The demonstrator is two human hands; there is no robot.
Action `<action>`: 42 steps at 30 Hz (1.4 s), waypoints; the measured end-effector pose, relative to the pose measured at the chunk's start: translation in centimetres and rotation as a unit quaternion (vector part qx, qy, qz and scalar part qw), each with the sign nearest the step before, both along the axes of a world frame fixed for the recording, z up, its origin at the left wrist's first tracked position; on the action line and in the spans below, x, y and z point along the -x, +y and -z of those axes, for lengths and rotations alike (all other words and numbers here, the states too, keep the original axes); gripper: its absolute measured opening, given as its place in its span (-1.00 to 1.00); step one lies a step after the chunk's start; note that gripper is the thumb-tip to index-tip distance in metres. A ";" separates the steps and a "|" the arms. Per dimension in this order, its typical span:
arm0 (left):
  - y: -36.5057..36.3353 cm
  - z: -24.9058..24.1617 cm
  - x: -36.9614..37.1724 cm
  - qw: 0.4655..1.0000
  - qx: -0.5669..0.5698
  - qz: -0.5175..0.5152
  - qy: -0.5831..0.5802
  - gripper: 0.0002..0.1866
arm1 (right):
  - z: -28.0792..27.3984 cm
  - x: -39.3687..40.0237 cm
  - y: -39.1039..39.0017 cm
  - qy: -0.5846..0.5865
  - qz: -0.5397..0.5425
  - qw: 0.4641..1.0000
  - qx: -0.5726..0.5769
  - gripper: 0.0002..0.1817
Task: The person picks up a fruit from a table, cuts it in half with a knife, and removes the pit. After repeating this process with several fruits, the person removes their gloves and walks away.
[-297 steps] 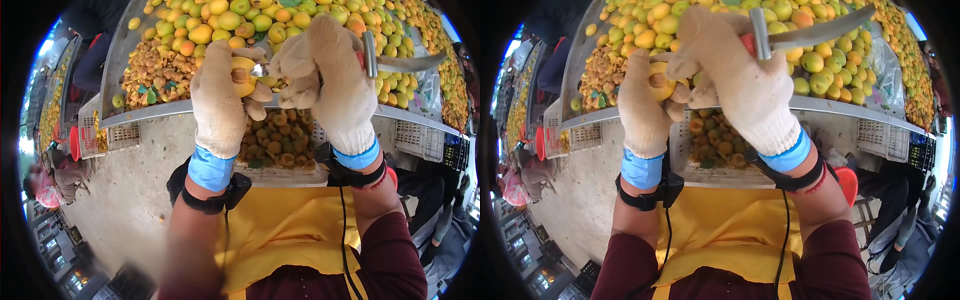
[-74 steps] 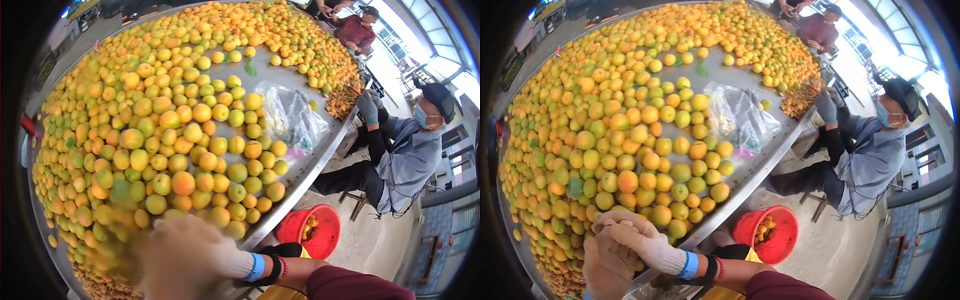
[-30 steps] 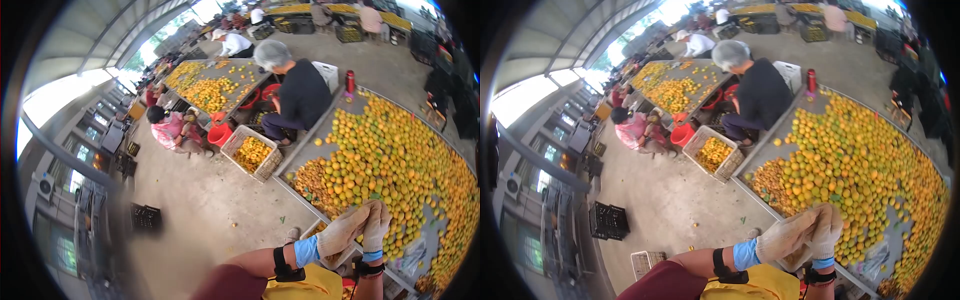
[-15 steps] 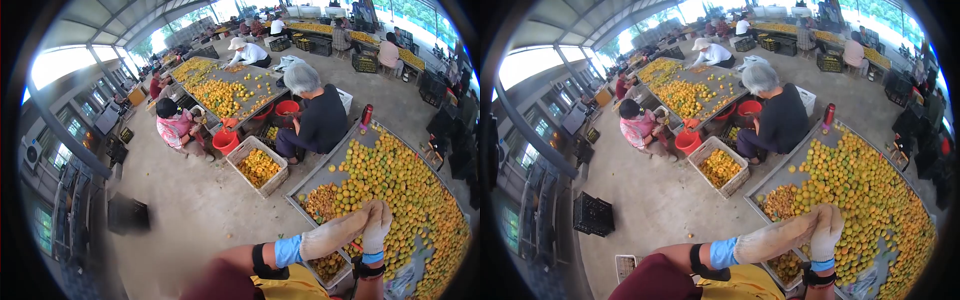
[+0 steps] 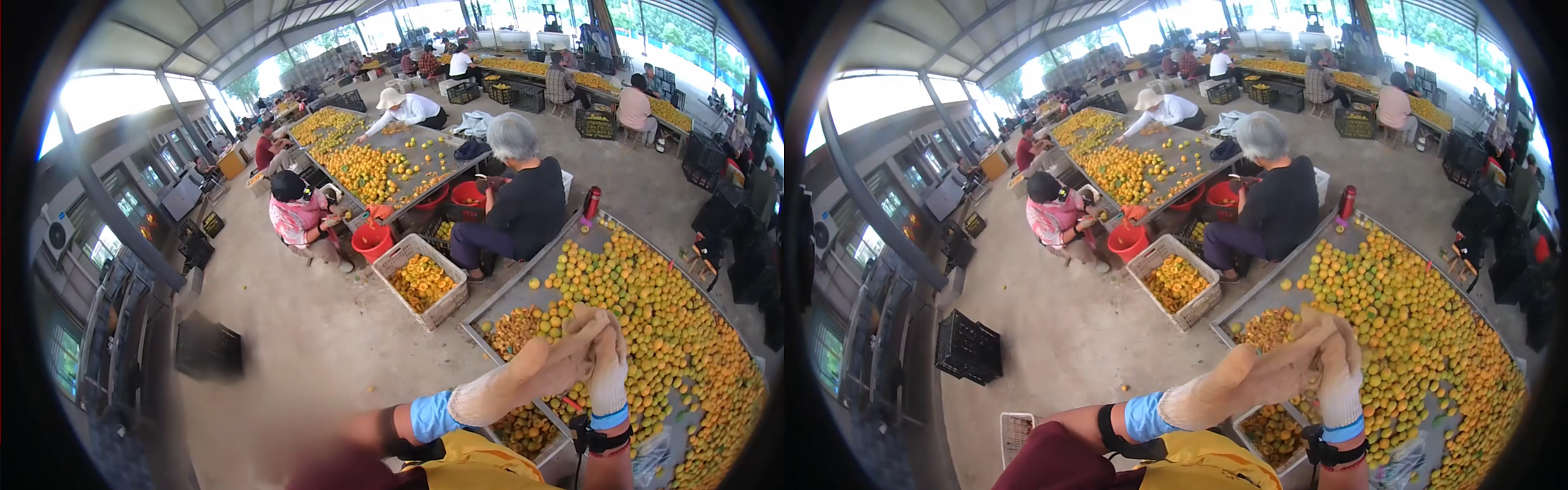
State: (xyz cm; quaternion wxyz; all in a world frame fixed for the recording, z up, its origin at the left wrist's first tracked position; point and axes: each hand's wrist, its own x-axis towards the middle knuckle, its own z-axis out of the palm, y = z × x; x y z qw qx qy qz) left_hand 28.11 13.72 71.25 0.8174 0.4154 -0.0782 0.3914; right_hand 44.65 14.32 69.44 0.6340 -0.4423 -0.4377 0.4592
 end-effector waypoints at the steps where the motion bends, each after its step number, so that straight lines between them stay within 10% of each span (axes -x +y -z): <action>1: -0.5 1.9 -1.0 0.998 0.051 0.009 0.044 -0.19 | -1.0 -0.4 -0.9 0.018 -0.033 0.999 -0.009 -0.61; 6: -2.5 1.3 -3.9 0.965 0.222 0.070 0.121 -0.21 | 1.5 -5.8 -2.5 -0.022 -0.050 0.998 -0.023 -0.71; 9: -3.1 2.4 -8.8 0.984 0.160 0.068 -0.050 -0.22 | 1.1 -7.3 -3.5 0.036 0.021 0.999 0.020 -0.78; 19: -4.7 0.3 -7.3 0.986 0.145 0.082 -0.023 -0.24 | 6.2 -10.0 -3.0 0.085 0.068 0.993 0.041 -0.76; 24: -6.3 6.7 5.4 0.949 0.205 0.059 0.233 -0.28 | 4.1 -11.7 -0.2 0.272 0.266 0.921 0.088 -0.75; 28: -6.1 10.5 10.5 0.911 0.298 -0.077 0.276 -0.14 | 9.7 -19.0 -0.2 0.318 -0.209 0.923 -0.054 -0.79; 29: -5.1 11.4 10.8 0.901 0.337 -0.096 0.254 -0.08 | 13.1 -19.7 0.2 0.299 0.015 0.954 0.005 -0.88; 32: -2.6 10.0 9.3 0.874 0.371 -0.168 0.265 0.00 | 15.9 -16.6 -0.3 0.229 0.168 0.953 0.105 -0.77; 34: -1.1 12.1 8.7 0.863 0.386 -0.163 0.281 -0.01 | 18.5 -18.1 -1.2 0.158 0.121 0.933 0.301 -0.59; 42: 0.8 15.9 6.3 0.876 0.379 -0.106 0.279 0.06 | 28.3 -16.2 0.5 0.047 0.169 0.911 0.373 -0.48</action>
